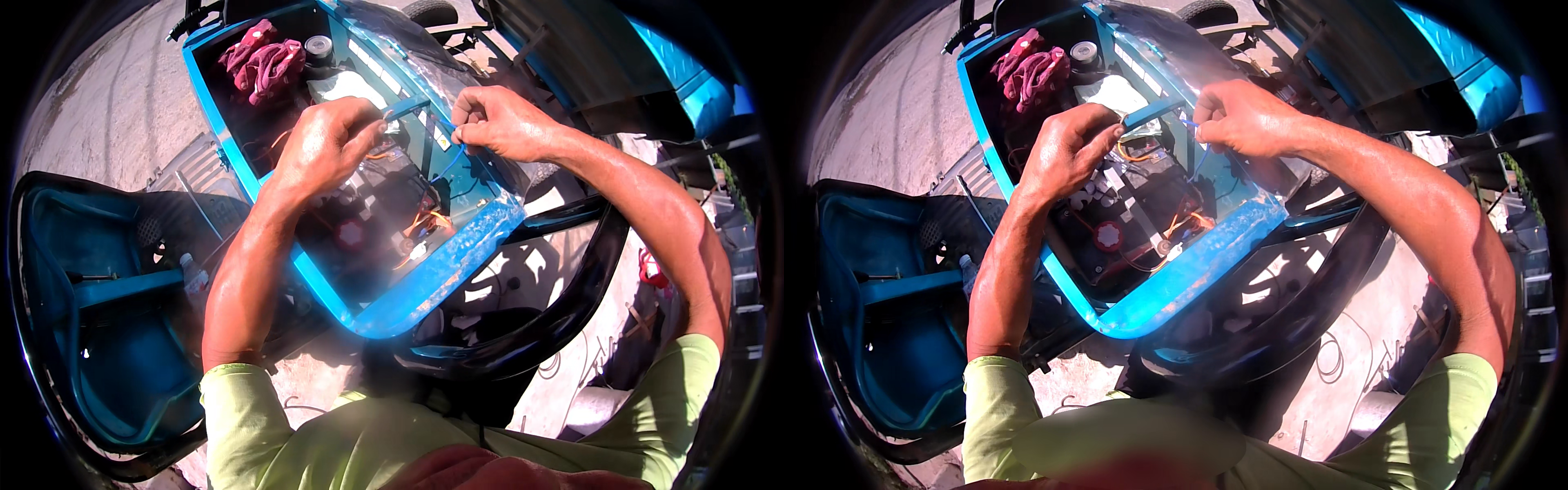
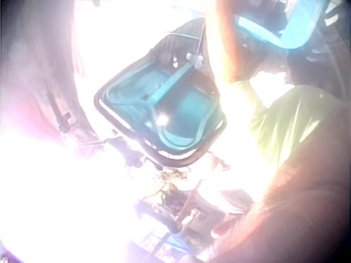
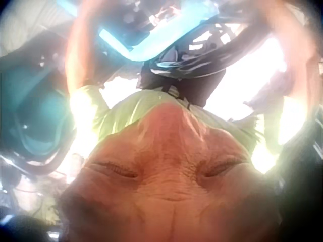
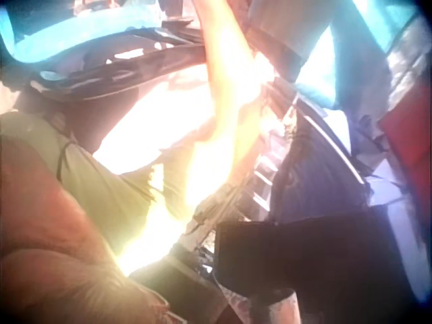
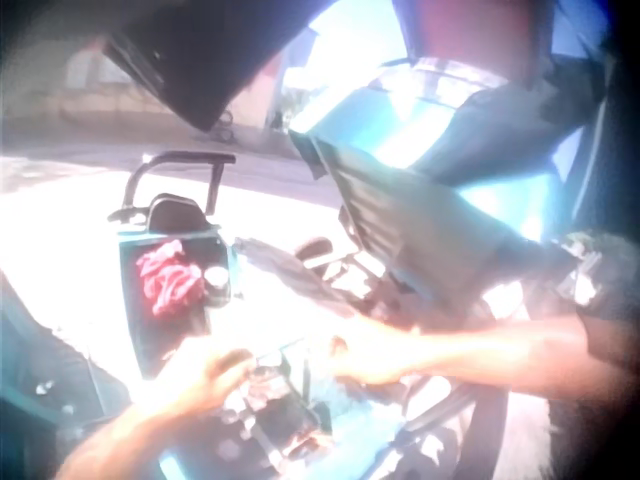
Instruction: The person manipulates wires and electrical connectors inside the battery compartment of a small vehicle.
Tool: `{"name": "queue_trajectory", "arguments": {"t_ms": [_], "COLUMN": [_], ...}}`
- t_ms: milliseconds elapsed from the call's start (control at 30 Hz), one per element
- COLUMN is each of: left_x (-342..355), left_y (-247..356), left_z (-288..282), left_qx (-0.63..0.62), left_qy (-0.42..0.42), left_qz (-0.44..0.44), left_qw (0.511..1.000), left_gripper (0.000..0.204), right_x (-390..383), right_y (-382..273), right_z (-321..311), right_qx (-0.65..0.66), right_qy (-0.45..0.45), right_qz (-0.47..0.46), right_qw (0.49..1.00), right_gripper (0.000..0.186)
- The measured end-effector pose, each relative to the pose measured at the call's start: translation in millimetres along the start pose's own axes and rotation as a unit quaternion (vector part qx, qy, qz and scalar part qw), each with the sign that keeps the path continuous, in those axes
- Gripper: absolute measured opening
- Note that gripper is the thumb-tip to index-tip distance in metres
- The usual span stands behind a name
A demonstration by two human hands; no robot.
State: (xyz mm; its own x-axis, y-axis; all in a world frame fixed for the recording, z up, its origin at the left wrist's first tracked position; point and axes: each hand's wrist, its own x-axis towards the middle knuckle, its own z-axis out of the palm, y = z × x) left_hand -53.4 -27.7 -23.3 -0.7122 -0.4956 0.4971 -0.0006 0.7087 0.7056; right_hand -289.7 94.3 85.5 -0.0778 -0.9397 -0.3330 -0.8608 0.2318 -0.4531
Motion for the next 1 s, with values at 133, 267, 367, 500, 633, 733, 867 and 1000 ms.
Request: {"name": "queue_trajectory", "arguments": {"t_ms": [133, 267, 367, 500, 633, 733, 867, 1000], "left_x": [0.0, 0.8, 0.6, 0.2, 1.2, 1.0, 1.1, 0.7], "left_y": [-0.8, 3.7, 1.3, 2.4, 4.0, 3.0, 3.3, 1.9], "left_z": [6.8, 7.2, 9.8, 10.1, 11.6, 12.2, 13.3, 13.2], "left_qx": [0.013, 0.013, 0.006, 0.019, 0.022, 0.018, 0.012, 0.025], "left_qy": [-0.047, -0.06, -0.055, -0.069, -0.078, -0.076, -0.071, -0.074], "left_qz": [0.023, 0.014, 0.009, 0.012, 0.003, 0.003, 0.001, 0.003], "left_qw": [0.999, 0.998, 0.998, 0.997, 0.997, 0.997, 0.997, 0.997], "left_gripper": [0.017, 0.017, 0.017, 0.017, 0.018, 0.018, 0.018, 0.018], "right_x": [5.8, 6.5, 8.5, 7.2, 7.5, 10.0, 9.5, 9.1], "right_y": [-6.7, -4.2, -4.4, -8.7, -6.5, -4.2, -3.1, -3.5], "right_z": [-0.7, 1.3, 0.9, -0.1, 0.2, 1.7, 1.1, 1.9], "right_qx": [0.01, 0.007, 0.006, -0.003, -0.012, -0.01, -0.006, 0.001], "right_qy": [0.019, 0.006, -0.001, -0.01, -0.011, -0.013, -0.022, -0.019], "right_qz": [-0.011, -0.018, -0.025, -0.018, -0.027, -0.028, -0.041, -0.056], "right_qw": [1.0, 1.0, 1.0, 1.0, 0.999, 0.999, 0.999, 0.998], "right_gripper": [0.018, 0.017, 0.017, 0.017, 0.018, 0.019, 0.02, 0.025]}}
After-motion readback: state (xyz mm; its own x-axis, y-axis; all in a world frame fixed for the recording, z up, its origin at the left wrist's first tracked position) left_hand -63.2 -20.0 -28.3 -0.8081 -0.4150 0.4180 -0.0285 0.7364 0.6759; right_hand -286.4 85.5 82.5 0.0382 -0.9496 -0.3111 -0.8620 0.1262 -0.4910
